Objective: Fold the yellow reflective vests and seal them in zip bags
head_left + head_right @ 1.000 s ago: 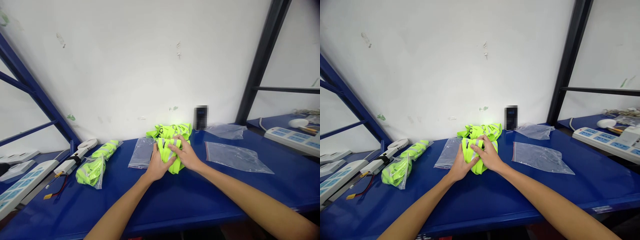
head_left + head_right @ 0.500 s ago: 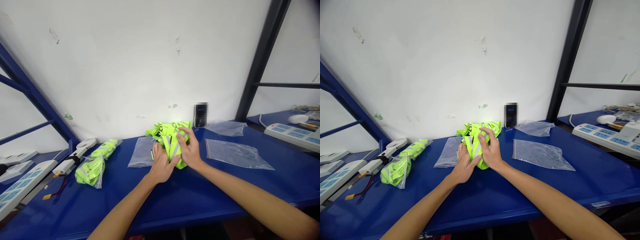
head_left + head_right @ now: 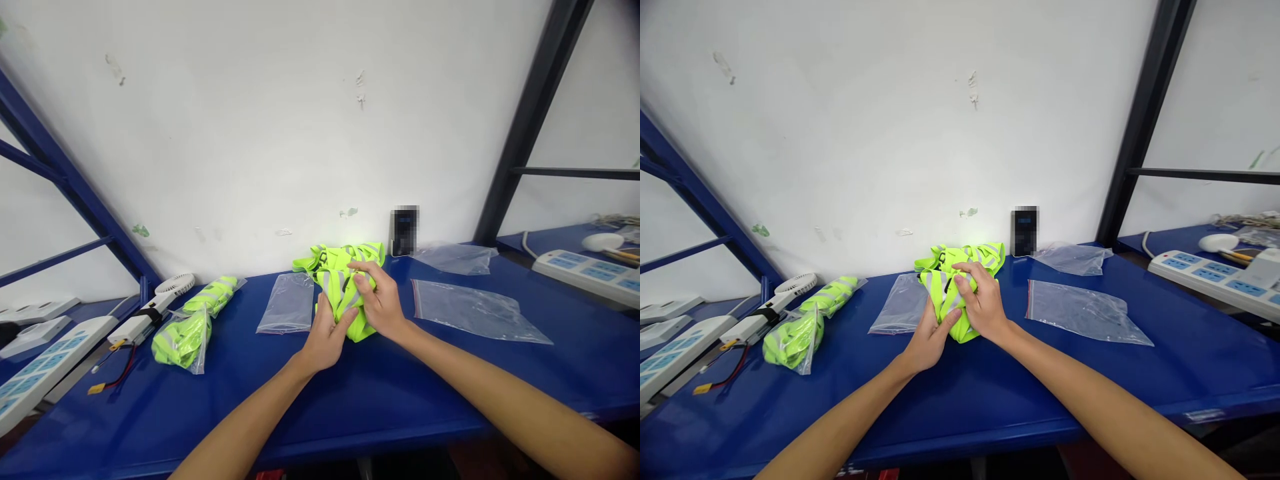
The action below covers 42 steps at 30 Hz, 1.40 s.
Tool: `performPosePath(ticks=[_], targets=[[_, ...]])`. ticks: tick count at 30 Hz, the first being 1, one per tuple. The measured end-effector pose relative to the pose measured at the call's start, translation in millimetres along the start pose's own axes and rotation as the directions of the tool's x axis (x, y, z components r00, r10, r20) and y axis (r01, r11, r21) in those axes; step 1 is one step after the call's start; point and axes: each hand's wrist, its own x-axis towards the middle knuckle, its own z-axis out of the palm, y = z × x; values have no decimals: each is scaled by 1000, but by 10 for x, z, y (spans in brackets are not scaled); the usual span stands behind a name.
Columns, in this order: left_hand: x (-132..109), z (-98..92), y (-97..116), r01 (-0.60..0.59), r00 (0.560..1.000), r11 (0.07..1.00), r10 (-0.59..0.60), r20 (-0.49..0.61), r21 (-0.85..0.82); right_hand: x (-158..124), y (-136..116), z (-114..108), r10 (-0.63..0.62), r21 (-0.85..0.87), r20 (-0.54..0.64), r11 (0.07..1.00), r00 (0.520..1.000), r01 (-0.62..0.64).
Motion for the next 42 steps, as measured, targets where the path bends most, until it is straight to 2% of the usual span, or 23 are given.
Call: performPosePath(ticks=[2,4,7,10,13,16,19,22,24,26,28,31,33,34,37,39,42], targets=[[6,12,8,-28,1000,999,29,-12,20,12,9,-9,11,-1,-30,1000,999,-11],[23,7,3,-8,1000,999,9,-22,52,23,11,-16,11,0,-66,1000,998,-11],[59,-47,-26,51,998,971,-40,-52,235,30,-22,-25,-8,0,-103,1000,995,8],[86,-129,-65,46,998,927,-28,-53,372,22,-73,-13,12,34,-63,999,998,-10],[85,-179,-78,22,1000,964,-19,-16,264,6,-76,29,141,91,-50,987,989,-136],[57,-167,-40,1,999,991,-7,41,135,-10,-12,79,314,151,-42,941,949,-304],[34,-127,28,-44,991,991,27,129,128,-7,55,95,406,213,-43,896,913,-389],[42,-105,84,-80,993,943,46,111,323,26,58,64,342,198,-154,930,927,-310],[53,-104,101,-72,997,850,59,42,522,53,29,37,254,144,-218,963,942,-226],[57,-105,102,-54,998,759,66,5,649,70,-2,24,199,100,-246,979,949,-179],[53,-101,93,-57,998,759,52,26,649,67,-15,31,192,88,-261,981,946,-175],[39,-92,70,-115,991,870,66,117,480,34,4,66,263,135,-252,963,931,-235],[31,-92,58,-164,983,903,117,141,396,7,24,89,398,237,-189,905,898,-352],[27,-95,53,-181,981,902,138,136,391,-2,29,98,480,310,-141,852,866,-422],[22,-102,39,-199,980,864,173,100,462,-5,15,117,671,530,16,623,742,-575],[23,-98,25,-215,976,834,201,82,509,7,-18,132,734,629,117,467,669,-622],[36,-90,-8,-278,955,795,291,63,539,22,-87,161,763,697,282,254,582,-671]])
